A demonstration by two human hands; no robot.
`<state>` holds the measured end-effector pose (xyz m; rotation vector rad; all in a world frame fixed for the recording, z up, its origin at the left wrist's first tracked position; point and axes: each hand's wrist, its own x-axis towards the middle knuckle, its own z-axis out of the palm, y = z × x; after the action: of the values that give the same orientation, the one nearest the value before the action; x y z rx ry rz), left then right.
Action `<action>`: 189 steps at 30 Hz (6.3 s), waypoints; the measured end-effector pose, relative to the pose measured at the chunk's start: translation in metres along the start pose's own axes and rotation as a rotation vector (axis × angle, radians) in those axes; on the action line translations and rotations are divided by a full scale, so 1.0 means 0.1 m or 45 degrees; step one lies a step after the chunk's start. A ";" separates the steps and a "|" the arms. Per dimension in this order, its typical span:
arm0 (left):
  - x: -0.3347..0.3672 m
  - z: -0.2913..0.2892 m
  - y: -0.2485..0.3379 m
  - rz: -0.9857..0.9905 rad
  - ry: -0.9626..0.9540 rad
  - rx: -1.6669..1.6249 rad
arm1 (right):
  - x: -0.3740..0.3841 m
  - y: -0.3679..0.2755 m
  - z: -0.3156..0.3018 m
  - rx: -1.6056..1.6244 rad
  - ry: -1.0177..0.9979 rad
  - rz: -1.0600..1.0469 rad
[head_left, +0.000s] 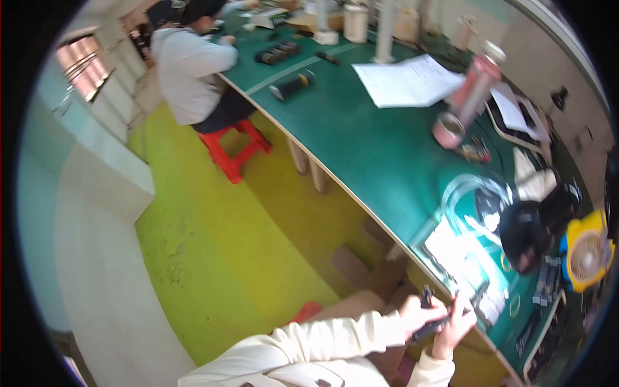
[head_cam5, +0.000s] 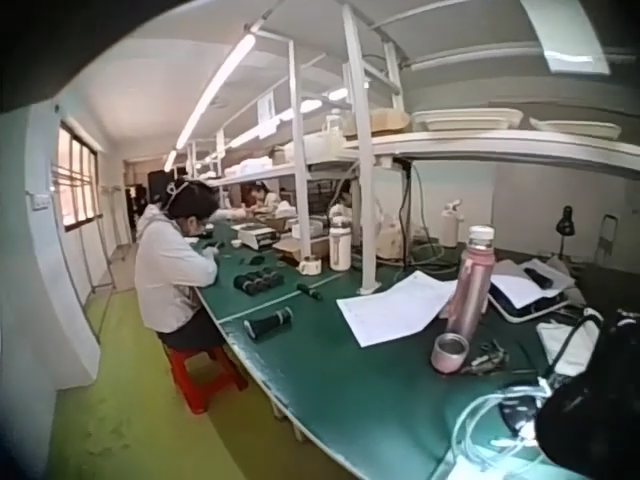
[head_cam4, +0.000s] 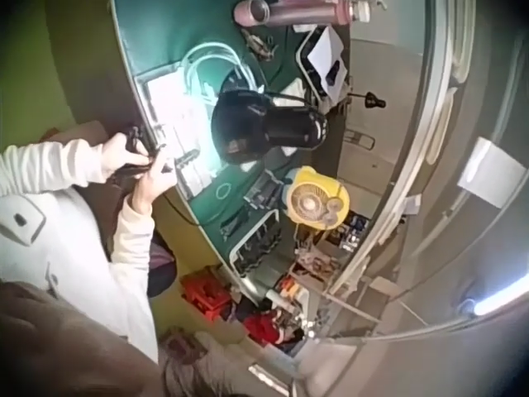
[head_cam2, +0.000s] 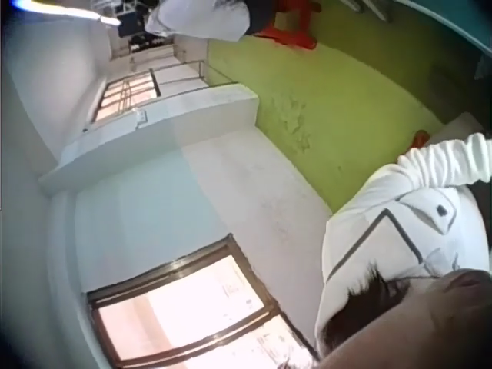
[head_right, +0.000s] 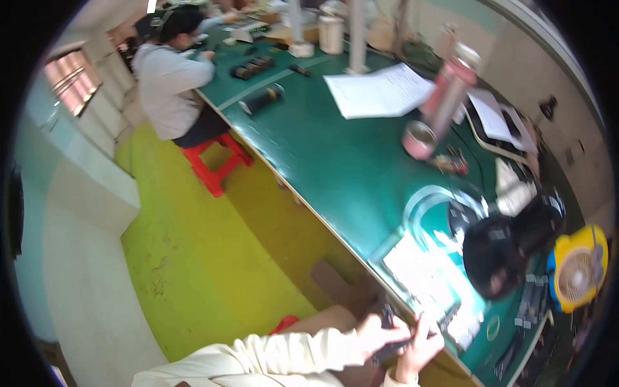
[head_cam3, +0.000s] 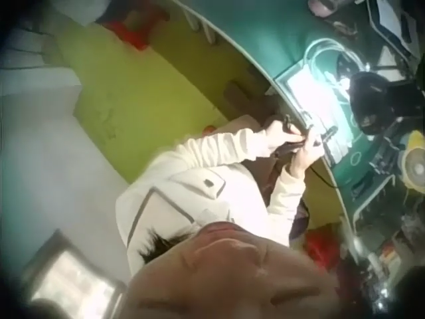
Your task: The person assembles electronic components by handling and sorting bundles of wires by hand at a workbench.
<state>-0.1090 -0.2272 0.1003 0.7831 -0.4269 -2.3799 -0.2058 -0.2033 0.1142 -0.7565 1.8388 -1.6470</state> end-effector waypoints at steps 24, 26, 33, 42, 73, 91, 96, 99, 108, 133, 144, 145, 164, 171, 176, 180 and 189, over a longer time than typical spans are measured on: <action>0.07 -0.11 0.09 -0.069 0.013 0.095 | 0.06 -0.02 0.03 0.175 -0.117 0.143; 0.07 -0.12 0.08 -0.072 0.009 0.092 | 0.07 0.04 0.04 0.164 -0.096 0.059; 0.08 -0.12 0.12 -0.083 -0.028 0.096 | 0.07 0.00 0.06 0.192 -0.093 0.120; 0.09 -0.10 0.11 -0.085 -0.070 0.091 | 0.07 0.03 0.01 0.236 -0.178 0.138; 0.09 -0.10 0.12 -0.109 -0.021 0.213 | 0.07 0.00 0.03 0.159 -0.074 0.044; 0.09 -0.09 0.06 -0.130 -0.024 0.113 | 0.04 0.00 -0.01 0.272 -0.165 0.146; 0.05 -0.09 0.09 -0.136 -0.072 0.136 | -0.01 -0.07 0.00 0.252 -0.202 0.082; 0.04 -0.09 0.09 -0.127 -0.053 0.150 | -0.03 -0.11 0.02 0.258 -0.171 0.101; 0.14 -0.04 0.12 -0.125 -0.016 0.169 | 0.08 -0.02 0.03 0.214 -0.117 0.088; -0.30 -0.89 -0.11 -0.427 -0.055 0.005 | 1.50 -0.66 -2.16 -1.402 0.217 -0.165; -0.76 -0.93 -0.53 -0.628 -0.141 -0.067 | 1.49 -0.13 -2.71 -1.712 0.116 -0.500; -0.79 -0.93 -0.56 -0.608 -0.136 -0.067 | 1.48 -0.15 -2.71 -1.762 0.148 -0.521; -0.56 -0.82 -0.93 -0.501 -0.338 -0.060 | -1.05 0.12 -0.52 0.335 -1.162 0.665; -0.47 -1.03 -1.18 -0.264 -0.184 0.233 | -1.18 -0.05 -0.46 0.246 -0.927 0.517; -0.57 -0.98 -0.97 -0.437 -0.294 0.036 | -1.16 -0.17 -0.46 0.390 -0.988 0.755; -0.68 -0.86 -0.83 -0.183 -0.225 0.357 | -1.16 -0.13 -0.47 0.453 -0.933 0.750; -0.89 -0.73 -0.75 -0.534 -0.142 0.397 | -0.89 0.06 -0.47 0.079 -0.914 0.230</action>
<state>-0.0381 -0.1214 0.0476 0.9572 -0.7570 -2.7954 -0.1793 -0.1063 0.1154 -0.9631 1.2895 -1.1054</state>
